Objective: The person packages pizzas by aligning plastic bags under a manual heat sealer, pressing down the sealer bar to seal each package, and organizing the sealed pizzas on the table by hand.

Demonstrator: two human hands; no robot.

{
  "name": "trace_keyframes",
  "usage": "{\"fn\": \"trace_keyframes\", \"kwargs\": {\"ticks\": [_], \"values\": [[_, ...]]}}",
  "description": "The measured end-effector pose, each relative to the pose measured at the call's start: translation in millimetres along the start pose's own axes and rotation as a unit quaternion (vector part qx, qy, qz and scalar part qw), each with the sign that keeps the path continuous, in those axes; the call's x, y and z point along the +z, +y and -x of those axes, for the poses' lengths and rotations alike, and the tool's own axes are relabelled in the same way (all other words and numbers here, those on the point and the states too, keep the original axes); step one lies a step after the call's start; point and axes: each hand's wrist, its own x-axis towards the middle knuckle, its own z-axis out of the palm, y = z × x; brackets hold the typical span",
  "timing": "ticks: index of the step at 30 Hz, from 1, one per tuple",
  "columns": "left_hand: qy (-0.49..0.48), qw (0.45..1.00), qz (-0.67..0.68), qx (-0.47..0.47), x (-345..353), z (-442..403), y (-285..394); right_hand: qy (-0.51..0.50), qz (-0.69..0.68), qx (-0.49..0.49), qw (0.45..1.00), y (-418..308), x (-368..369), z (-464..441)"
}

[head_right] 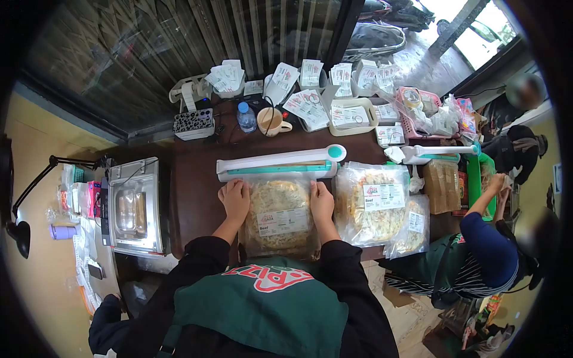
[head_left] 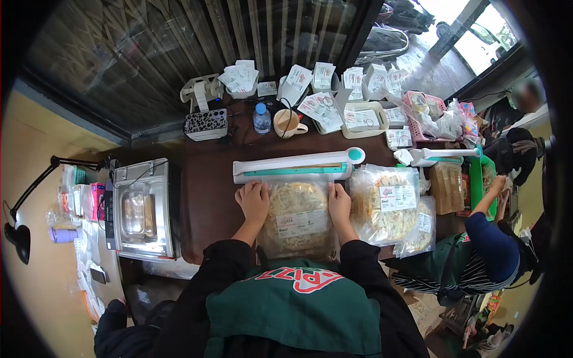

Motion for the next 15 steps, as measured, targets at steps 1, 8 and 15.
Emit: {"fn": "trace_keyframes", "kwargs": {"ticks": [1, 8, 15], "values": [[-0.006, 1.0, 0.003, -0.027, 4.3, 0.8, -1.0, 0.011, 0.009, -0.004, 1.0, 5.2, 2.5, -1.5], [-0.092, 0.979, 0.048, -0.173, 9.3, -13.3, 3.2, 0.031, 0.073, 0.016, 0.997, 2.4, 14.5, -15.2], [-0.081, 0.969, 0.077, -0.221, 23.2, -28.5, -3.6, 0.035, 0.096, 0.013, 0.995, -1.5, 22.6, -30.7]]}}
